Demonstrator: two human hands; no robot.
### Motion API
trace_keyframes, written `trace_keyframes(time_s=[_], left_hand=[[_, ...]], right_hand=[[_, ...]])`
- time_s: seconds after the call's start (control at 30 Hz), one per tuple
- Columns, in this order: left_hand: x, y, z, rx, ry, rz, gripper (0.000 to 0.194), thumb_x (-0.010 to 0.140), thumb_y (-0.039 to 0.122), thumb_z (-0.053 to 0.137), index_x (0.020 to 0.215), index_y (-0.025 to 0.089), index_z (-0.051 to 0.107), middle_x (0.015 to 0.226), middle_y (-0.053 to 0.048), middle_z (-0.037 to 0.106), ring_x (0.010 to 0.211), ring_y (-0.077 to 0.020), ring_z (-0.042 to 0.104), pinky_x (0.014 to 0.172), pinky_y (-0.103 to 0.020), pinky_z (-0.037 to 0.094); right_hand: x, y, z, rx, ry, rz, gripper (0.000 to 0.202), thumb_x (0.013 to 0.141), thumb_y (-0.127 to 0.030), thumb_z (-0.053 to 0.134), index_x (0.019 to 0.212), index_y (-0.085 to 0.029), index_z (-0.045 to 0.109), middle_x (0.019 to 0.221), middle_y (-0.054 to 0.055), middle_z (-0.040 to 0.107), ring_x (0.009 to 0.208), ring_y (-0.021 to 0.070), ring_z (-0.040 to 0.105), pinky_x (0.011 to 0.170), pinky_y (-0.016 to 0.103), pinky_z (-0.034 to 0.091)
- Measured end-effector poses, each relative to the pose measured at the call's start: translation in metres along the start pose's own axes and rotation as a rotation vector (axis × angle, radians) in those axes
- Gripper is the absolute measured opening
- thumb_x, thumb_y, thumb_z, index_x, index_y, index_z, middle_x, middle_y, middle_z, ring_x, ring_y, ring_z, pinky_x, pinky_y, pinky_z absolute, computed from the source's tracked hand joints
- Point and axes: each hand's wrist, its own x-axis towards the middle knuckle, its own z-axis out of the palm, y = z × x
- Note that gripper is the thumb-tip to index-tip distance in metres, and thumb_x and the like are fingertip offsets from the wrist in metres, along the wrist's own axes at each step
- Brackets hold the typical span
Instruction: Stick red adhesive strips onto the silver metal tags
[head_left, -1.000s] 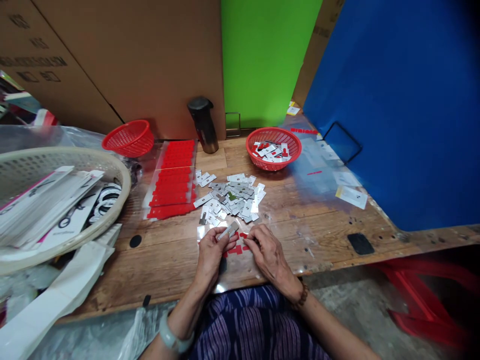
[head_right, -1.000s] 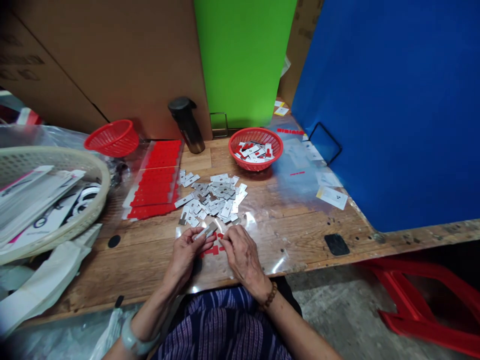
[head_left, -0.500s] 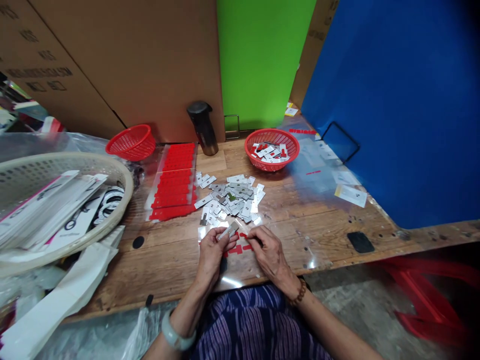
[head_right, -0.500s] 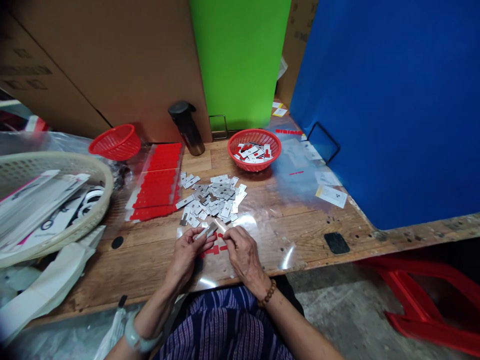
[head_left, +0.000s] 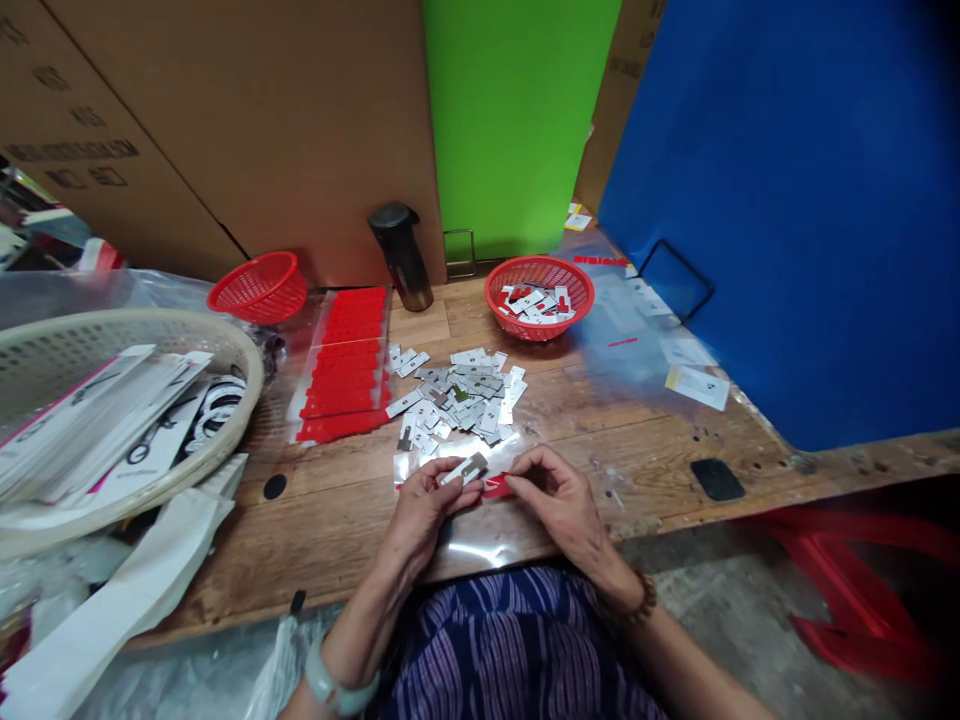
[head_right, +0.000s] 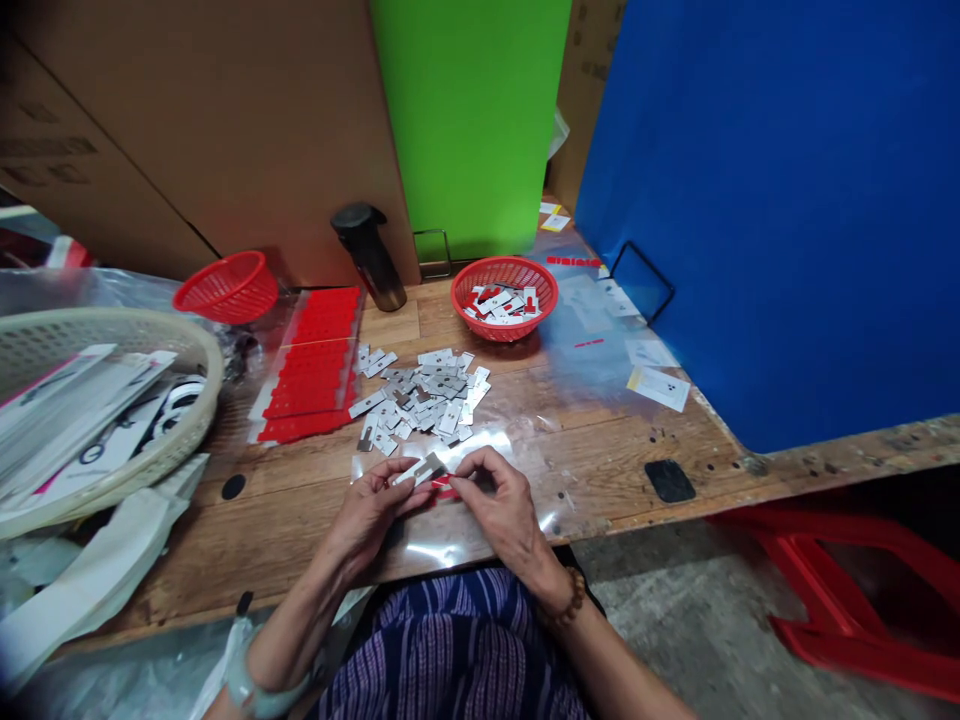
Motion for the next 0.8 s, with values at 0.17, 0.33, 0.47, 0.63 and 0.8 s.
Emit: trace_keyframes(time_s=[0.17,0.33,0.47,0.63,0.8], left_hand=[[-0.018,0.010,0.010,0.038,-0.112,-0.071,0.034,0.067,0.002,0.067,0.098,0.007,0.056,0.075,-0.012,0.072,0.067,-0.0166,0.070,0.068,-0.022,0.056],[-0.023,0.011,0.014,0.047,-0.130,-0.116,0.039,0.066,0.003,0.068,0.102,0.007,0.055,0.075,-0.012,0.072,0.068,-0.0176,0.070,0.069,-0.023,0.055],[-0.023,0.011,0.016,0.050,-0.141,-0.124,0.039,0.065,0.005,0.070,0.102,0.007,0.056,0.075,-0.012,0.072,0.070,-0.0182,0.070,0.070,-0.024,0.055],[-0.024,0.012,0.019,0.056,-0.142,-0.132,0.037,0.066,0.003,0.068,0.101,0.007,0.056,0.074,-0.011,0.072,0.069,-0.0179,0.070,0.070,-0.024,0.055],[-0.025,0.014,0.020,0.051,-0.144,-0.144,0.037,0.066,0.004,0.069,0.099,0.008,0.056,0.075,-0.011,0.072,0.067,-0.0173,0.070,0.069,-0.024,0.055]], right_hand=[[-0.001,-0.014,-0.006,0.039,-0.039,0.075,0.010,0.075,-0.026,0.064,0.074,-0.018,0.057,0.076,0.001,0.061,0.074,0.0143,0.056,0.071,0.027,0.045],[-0.002,-0.014,-0.005,0.048,-0.031,0.072,0.010,0.074,-0.026,0.064,0.073,-0.018,0.057,0.074,0.000,0.059,0.072,0.0144,0.055,0.069,0.027,0.046],[-0.003,-0.011,-0.002,0.036,-0.042,0.054,0.007,0.075,-0.023,0.062,0.074,-0.018,0.057,0.072,-0.001,0.057,0.071,0.0133,0.053,0.068,0.025,0.045],[-0.003,-0.007,0.000,0.044,-0.019,0.051,0.005,0.075,-0.020,0.060,0.072,-0.018,0.056,0.071,-0.002,0.057,0.070,0.0125,0.053,0.067,0.024,0.043],[-0.002,-0.005,0.001,0.036,-0.001,0.037,0.006,0.075,-0.021,0.060,0.071,-0.019,0.057,0.069,-0.002,0.057,0.067,0.0126,0.052,0.065,0.024,0.043]])
